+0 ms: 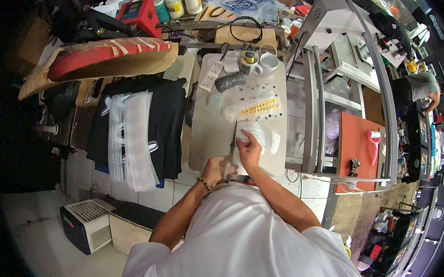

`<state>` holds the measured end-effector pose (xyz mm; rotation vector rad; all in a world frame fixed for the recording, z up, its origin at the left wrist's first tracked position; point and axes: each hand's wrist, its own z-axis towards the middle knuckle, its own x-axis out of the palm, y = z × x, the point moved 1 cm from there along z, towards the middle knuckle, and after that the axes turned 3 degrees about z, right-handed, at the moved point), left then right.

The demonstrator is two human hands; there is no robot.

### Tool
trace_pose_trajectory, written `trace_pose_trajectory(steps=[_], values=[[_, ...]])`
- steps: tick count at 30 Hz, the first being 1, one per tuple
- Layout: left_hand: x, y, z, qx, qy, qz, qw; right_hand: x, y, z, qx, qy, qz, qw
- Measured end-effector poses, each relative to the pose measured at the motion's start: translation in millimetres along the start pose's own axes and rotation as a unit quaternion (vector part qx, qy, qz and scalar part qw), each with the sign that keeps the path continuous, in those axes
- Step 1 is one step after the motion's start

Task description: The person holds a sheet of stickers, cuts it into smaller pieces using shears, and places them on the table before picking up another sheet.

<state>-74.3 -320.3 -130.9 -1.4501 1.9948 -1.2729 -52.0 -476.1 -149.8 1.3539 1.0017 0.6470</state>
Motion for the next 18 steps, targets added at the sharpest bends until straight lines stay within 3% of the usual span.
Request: trace_pose_trajectory(steps=[8, 10, 12, 14, 18], values=[[-1.9, 23.0, 5.5, -0.044, -0.011, -0.019, 0.999, -11.5, -9.7, -0.9, -0.013, -0.011, -0.046, 0.999], [-4.3, 21.4, 6.1, -0.023, 0.007, 0.082, 0.996, -18.3, -4.9, -0.1, 0.002, -0.023, -0.047, 0.999], [-6.3, 12.0, -3.2, 0.008, 0.017, 0.104, 0.994, -32.0, 2.6, 2.4, 0.074, -0.004, 0.084, 0.994], [-4.6, -5.9, -19.7, 0.089, 0.021, 0.128, 0.988, -45.8, 24.2, 6.8, 0.045, -0.001, 0.145, 0.988], [-11.9, -21.6, -28.5, 0.051, 0.025, 0.137, 0.989, -64.1, 43.2, 20.5, 0.005, -0.006, 0.266, 0.964]])
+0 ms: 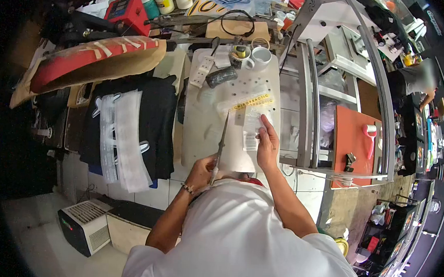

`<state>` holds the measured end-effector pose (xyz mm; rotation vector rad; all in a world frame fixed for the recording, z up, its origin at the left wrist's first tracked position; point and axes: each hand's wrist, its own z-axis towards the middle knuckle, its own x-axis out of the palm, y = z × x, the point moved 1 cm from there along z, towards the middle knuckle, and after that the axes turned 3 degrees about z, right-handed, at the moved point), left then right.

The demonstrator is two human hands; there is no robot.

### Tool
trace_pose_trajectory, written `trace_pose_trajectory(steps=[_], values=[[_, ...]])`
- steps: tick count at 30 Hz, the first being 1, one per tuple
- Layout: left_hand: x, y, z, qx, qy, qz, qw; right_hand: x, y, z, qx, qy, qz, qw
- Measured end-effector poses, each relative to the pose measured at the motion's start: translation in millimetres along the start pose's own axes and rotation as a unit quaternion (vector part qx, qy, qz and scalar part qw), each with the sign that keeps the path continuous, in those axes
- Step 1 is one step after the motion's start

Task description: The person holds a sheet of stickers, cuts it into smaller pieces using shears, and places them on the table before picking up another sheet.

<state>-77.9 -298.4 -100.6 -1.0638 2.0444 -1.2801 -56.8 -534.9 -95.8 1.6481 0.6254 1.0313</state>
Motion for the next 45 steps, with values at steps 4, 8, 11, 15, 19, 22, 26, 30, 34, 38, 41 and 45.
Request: trace_pose_trajectory(steps=[4, 8, 11, 15, 19, 22, 26, 30, 34, 38, 41, 45], values=[[0.0, -3.5, -5.5, 0.018, 0.004, 0.016, 1.000, 17.1, 36.6, 2.9, 0.025, 0.039, 0.023, 0.999], [9.4, -12.6, -13.4, 0.050, 0.024, -0.021, 0.998, 32.3, 36.9, 12.0, 0.006, 0.037, 0.056, 0.998], [18.6, -28.1, -18.2, 0.033, 0.007, 0.025, 0.999, 45.9, 37.1, 16.0, -0.040, 0.007, 0.101, 0.994], [24.8, -51.1, -19.2, 0.057, -0.022, 0.111, 0.992, 52.8, 42.4, 8.3, -0.033, 0.028, 0.067, 0.997], [26.6, -49.4, -11.0, 0.086, -0.043, 0.157, 0.983, 57.2, 41.2, 6.4, -0.038, 0.024, 0.068, 0.997], [28.4, -51.5, -7.5, 0.114, -0.058, 0.157, 0.979, 60.1, 45.8, 4.0, -0.044, 0.019, 0.056, 0.997], [30.5, -53.5, -5.9, 0.124, -0.064, 0.143, 0.980, 59.0, 44.1, 2.2, -0.056, 0.010, 0.035, 0.998], [32.7, -58.8, -5.5, 0.115, -0.067, 0.124, 0.983, 57.2, 38.4, 1.2, -0.058, 0.015, 0.032, 0.998], [32.2, -58.5, -3.5, 0.118, -0.069, 0.135, 0.981, 59.6, 42.2, -0.3, -0.060, 0.003, 0.019, 0.998], [31.9, -57.0, -3.2, 0.113, -0.067, 0.121, 0.984, 58.7, 39.9, -0.1, -0.072, 0.001, 0.011, 0.997], [32.3, -59.9, -5.3, 0.100, -0.067, 0.117, 0.986, 60.2, 39.1, 0.4, -0.072, -0.002, 0.013, 0.997], [31.2, -60.2, -6.5, 0.091, -0.054, 0.121, 0.987, 59.2, 39.7, 0.4, -0.071, 0.000, 0.019, 0.997]])
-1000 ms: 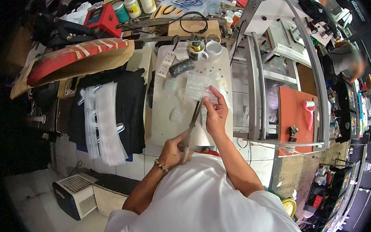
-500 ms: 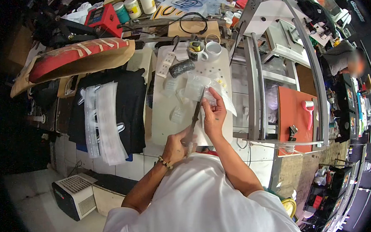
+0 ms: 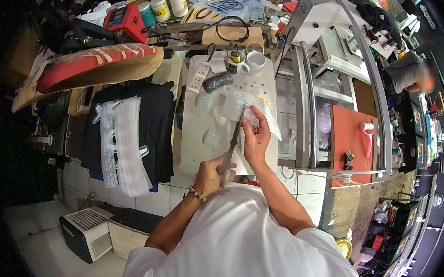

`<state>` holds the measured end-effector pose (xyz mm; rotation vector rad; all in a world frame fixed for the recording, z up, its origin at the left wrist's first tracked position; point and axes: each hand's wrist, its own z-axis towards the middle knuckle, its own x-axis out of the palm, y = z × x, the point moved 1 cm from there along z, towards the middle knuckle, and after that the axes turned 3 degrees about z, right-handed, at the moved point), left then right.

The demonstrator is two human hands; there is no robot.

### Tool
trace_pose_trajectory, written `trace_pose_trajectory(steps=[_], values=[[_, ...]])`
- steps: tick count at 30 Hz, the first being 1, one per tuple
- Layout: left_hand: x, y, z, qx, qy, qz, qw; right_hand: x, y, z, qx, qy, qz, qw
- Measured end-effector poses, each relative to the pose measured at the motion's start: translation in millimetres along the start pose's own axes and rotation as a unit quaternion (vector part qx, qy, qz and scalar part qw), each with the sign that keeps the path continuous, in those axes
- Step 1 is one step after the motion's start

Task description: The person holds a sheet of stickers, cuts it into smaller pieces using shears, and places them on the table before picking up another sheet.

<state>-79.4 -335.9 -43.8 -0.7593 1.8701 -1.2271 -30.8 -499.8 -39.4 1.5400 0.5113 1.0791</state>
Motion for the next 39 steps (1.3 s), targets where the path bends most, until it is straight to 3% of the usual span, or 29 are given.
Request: trace_pose_trajectory(steps=[7, 14, 18, 24, 28, 36, 39], values=[[2.0, 8.9, 1.0, 0.029, -0.006, -0.027, 0.999, 0.0, -0.3, 0.2, -0.007, 0.005, -0.035, 0.999], [-5.1, -4.7, 7.8, 0.005, -0.001, -0.031, 1.000, -1.0, 1.5, -11.2, 0.022, 0.049, -0.054, 0.997], [-4.3, -3.5, 8.5, 0.021, -0.005, -0.040, 0.999, 0.9, 1.3, -9.9, -0.003, 0.041, -0.072, 0.997], [-1.5, 1.6, 6.6, -0.013, 0.003, -0.086, 0.996, -4.8, -3.9, -12.7, 0.034, 0.040, -0.071, 0.996], [-2.5, 1.3, 9.8, 0.005, 0.002, -0.037, 0.999, -6.6, -10.7, -21.5, 0.027, 0.049, -0.105, 0.993], [5.6, 48.0, 19.7, -0.010, 0.029, -0.143, 0.989, -17.9, -41.7, -29.5, 0.055, 0.051, -0.114, 0.991], [6.1, 55.7, 20.9, -0.043, 0.039, -0.112, 0.992, -25.4, -59.1, -32.5, 0.079, 0.063, -0.124, 0.987]])
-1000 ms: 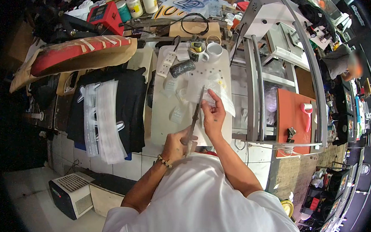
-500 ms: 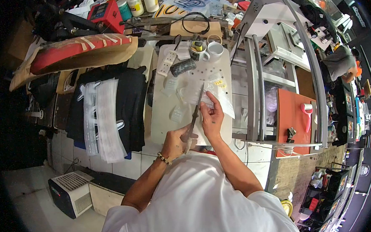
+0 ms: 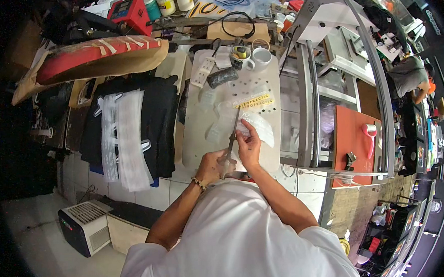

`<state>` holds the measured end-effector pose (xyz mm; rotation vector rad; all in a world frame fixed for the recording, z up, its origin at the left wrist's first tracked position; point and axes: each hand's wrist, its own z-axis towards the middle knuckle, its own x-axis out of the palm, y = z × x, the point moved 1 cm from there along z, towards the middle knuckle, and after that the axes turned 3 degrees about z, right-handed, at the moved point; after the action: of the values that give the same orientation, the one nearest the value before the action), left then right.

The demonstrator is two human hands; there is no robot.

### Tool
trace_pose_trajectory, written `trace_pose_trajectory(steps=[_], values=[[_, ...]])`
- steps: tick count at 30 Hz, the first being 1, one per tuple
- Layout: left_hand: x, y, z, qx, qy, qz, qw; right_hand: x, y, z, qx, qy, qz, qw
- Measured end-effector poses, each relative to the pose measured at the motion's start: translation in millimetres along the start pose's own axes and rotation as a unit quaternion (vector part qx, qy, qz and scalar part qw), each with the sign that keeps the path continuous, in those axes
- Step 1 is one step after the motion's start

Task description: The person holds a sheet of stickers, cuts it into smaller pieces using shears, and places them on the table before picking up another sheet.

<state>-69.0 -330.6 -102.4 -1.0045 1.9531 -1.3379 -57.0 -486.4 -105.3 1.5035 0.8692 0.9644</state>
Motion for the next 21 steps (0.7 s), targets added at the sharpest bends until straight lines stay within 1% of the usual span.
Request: trace_pose_trajectory(steps=[1, 3, 5, 6, 8, 9, 10, 11, 12, 13, 14, 15, 17, 18, 21], values=[[-0.5, 0.7, -1.0, -0.001, -0.001, 0.000, 1.000, 0.4, -6.4, -0.3, 0.004, 0.000, -0.005, 1.000], [-1.2, 2.4, -3.5, -0.025, -0.004, -0.050, 0.998, -0.1, -23.1, 1.1, 0.010, 0.001, -0.011, 1.000], [-2.2, 9.8, -3.5, -0.037, -0.006, -0.046, 0.998, -2.6, -45.4, 3.8, -0.009, -0.004, -0.086, 0.996], [-2.7, 16.1, -2.4, -0.047, -0.008, -0.042, 0.998, -3.0, -51.4, 3.5, -0.008, -0.003, -0.086, 0.996], [-3.6, 44.5, 3.4, -0.055, -0.010, -0.033, 0.998, -3.4, -61.8, 1.3, 0.028, -0.011, -0.085, 0.996], [-4.7, 46.2, 3.5, -0.063, -0.011, -0.025, 0.998, -4.4, -69.9, 0.9, 0.029, -0.011, -0.085, 0.996], [-7.0, 48.2, 2.2, -0.065, -0.011, -0.026, 0.997, -6.1, -77.5, 0.6, 0.007, -0.034, -0.097, 0.995], [-9.5, 50.1, 0.5, -0.066, -0.003, 0.028, 0.997, -8.9, -84.7, 0.3, -0.016, -0.057, -0.110, 0.992], [-11.0, 46.0, -2.1, -0.067, 0.007, 0.081, 0.994, -12.0, -78.6, 0.1, -0.015, -0.057, -0.110, 0.992], [-11.6, 39.5, -6.0, -0.069, 0.007, 0.080, 0.994, -17.1, -64.8, 0.8, 0.012, -0.064, -0.125, 0.990], [-12.0, 32.6, -10.6, -0.057, 0.024, 0.029, 0.998, -21.4, -51.2, 3.1, 0.039, -0.072, -0.140, 0.987], [-12.5, 25.1, -14.6, -0.046, 0.041, -0.021, 0.998, -24.5, -45.5, 9.4, 0.040, -0.071, -0.141, 0.987], [-13.8, 13.6, -20.7, -0.053, 0.037, -0.025, 0.998, -34.1, -34.6, 24.2, -0.004, -0.089, 0.008, 0.996], [-14.0, 9.1, -23.0, -0.060, 0.035, -0.028, 0.997, -44.2, -22.7, 26.9, 0.023, -0.047, 0.027, 0.998], [-17.0, -1.9, -24.7, -0.085, 0.028, -0.014, 0.996, -37.0, 5.0, 37.8, -0.024, -0.048, 0.082, 0.995]])
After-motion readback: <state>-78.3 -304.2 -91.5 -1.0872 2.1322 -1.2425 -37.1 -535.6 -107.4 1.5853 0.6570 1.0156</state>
